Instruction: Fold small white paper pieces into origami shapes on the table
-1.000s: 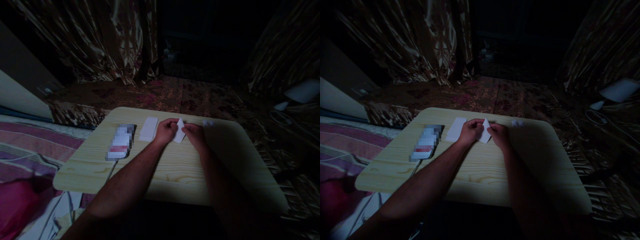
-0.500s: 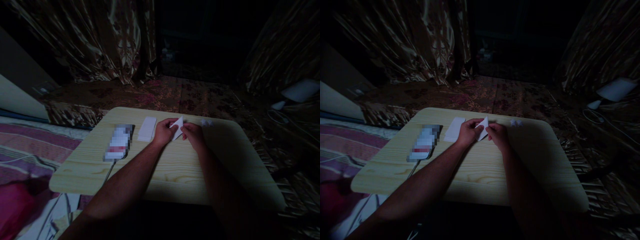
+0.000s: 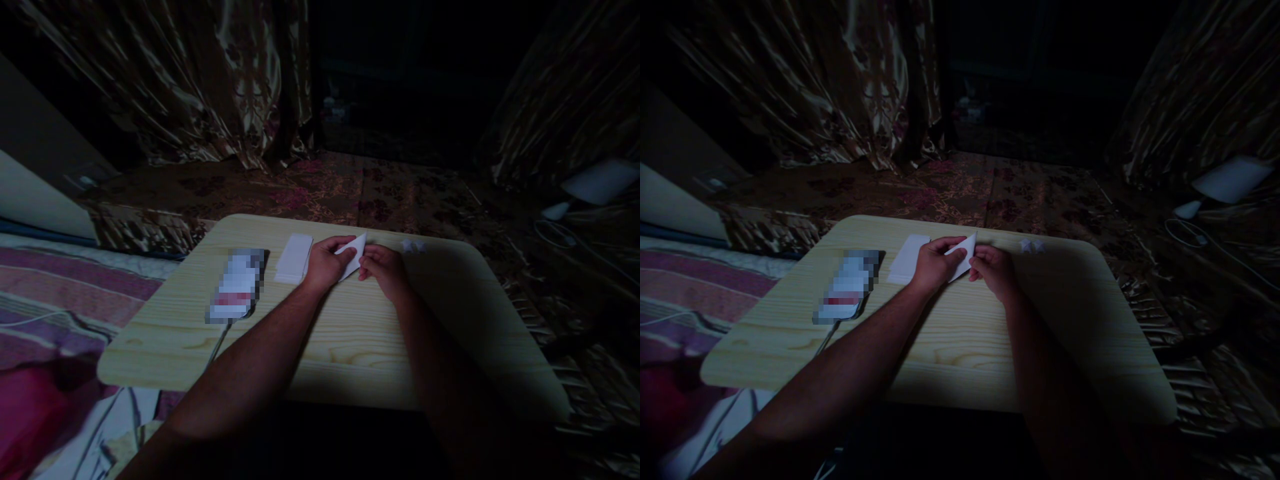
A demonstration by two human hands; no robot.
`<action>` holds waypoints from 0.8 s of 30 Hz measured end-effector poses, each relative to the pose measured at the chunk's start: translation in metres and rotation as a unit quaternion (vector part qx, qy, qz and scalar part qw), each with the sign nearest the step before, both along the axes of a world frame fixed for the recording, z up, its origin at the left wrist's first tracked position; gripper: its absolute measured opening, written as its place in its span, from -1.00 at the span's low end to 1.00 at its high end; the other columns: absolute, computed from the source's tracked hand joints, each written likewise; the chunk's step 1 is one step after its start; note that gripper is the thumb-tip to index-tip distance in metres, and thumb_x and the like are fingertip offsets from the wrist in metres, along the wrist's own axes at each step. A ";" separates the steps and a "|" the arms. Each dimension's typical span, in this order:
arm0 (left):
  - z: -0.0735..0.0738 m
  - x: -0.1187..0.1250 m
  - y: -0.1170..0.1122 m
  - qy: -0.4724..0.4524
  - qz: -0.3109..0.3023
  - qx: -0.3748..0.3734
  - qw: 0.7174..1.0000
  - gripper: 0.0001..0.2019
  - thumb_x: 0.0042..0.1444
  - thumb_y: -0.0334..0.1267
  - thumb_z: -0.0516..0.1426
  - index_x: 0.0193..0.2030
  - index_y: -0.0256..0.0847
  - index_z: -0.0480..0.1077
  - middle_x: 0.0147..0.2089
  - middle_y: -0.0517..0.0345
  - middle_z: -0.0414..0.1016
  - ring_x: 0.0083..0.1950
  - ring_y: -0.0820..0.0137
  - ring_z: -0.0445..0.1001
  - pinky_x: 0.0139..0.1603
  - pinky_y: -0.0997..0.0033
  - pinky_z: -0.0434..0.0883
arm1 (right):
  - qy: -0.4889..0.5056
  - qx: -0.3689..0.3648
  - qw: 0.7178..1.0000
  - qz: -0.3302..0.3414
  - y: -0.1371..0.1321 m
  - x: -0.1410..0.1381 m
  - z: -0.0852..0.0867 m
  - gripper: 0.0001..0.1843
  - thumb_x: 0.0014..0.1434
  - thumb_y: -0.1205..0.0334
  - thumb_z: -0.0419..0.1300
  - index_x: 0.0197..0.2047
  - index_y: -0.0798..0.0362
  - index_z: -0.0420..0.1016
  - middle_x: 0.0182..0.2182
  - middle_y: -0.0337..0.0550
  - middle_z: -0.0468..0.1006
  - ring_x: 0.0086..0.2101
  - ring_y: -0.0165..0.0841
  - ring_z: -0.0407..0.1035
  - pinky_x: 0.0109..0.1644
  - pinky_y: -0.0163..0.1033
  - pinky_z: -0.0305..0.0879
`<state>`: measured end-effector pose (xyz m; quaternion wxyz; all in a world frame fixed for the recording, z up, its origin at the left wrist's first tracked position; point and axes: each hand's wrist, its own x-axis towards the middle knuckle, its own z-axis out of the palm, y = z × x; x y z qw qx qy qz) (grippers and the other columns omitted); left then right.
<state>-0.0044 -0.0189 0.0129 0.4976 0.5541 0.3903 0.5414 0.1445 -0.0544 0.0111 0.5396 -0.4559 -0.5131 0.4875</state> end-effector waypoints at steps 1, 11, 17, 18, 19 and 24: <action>0.000 0.000 0.000 -0.001 0.001 -0.002 1.000 -0.63 -0.10 -0.19 0.30 -0.11 -0.26 0.57 -0.22 0.03 0.61 -0.31 0.39 0.51 -0.31 0.44 0.42 | 0.005 0.001 1.000 -0.002 0.000 0.000 0.000 -0.60 -0.04 0.10 0.30 -0.13 0.11 0.49 -0.56 -0.28 0.50 -0.58 -0.42 0.36 -0.48 -0.25 0.43; -0.002 0.001 0.001 0.021 0.018 0.009 1.000 -0.65 -0.11 -0.19 0.29 -0.13 -0.25 0.58 -0.26 0.06 0.61 -0.35 0.40 0.50 -0.36 0.45 0.42 | -0.001 0.005 1.000 0.001 0.001 -0.001 0.000 -0.69 -0.02 0.15 0.30 -0.20 0.10 0.50 -0.58 -0.27 0.51 -0.61 -0.43 0.35 -0.50 -0.28 0.41; -0.003 0.001 0.001 0.011 0.011 0.011 1.000 -0.67 -0.10 -0.20 0.28 -0.15 -0.25 0.58 -0.30 0.08 0.60 -0.39 0.42 0.48 -0.41 0.48 0.39 | -0.011 0.005 1.000 -0.004 -0.001 -0.001 0.002 -0.72 -0.02 0.17 0.29 -0.22 0.11 0.51 -0.59 -0.28 0.50 -0.61 -0.44 0.34 -0.53 -0.31 0.34; -0.004 0.002 0.000 0.007 0.004 0.009 1.000 -0.67 -0.10 -0.20 0.28 -0.16 -0.26 0.57 -0.32 0.08 0.60 -0.41 0.43 0.48 -0.42 0.49 0.38 | -0.017 0.006 1.000 -0.012 -0.001 -0.001 0.003 -0.73 -0.01 0.16 0.29 -0.22 0.11 0.51 -0.60 -0.29 0.48 -0.62 -0.46 0.31 -0.55 -0.33 0.30; -0.004 0.002 -0.001 0.003 -0.005 0.009 1.000 -0.68 -0.10 -0.20 0.28 -0.16 -0.26 0.57 -0.33 0.09 0.59 -0.42 0.44 0.47 -0.43 0.49 0.38 | -0.024 0.009 0.999 -0.024 -0.001 -0.001 0.003 -0.73 0.01 0.14 0.28 -0.23 0.10 0.51 -0.61 -0.30 0.47 -0.63 -0.47 0.29 -0.57 -0.35 0.25; -0.007 0.006 -0.003 -0.002 -0.039 0.004 0.999 -0.70 -0.11 -0.22 0.30 -0.20 -0.28 0.57 -0.34 0.09 0.59 -0.41 0.44 0.48 -0.40 0.49 0.38 | -0.047 0.012 0.994 -0.094 0.002 0.002 0.001 -0.75 0.04 0.05 0.25 -0.37 0.08 0.47 -0.68 -0.34 0.37 -0.68 -0.51 0.18 -0.63 -0.38 0.07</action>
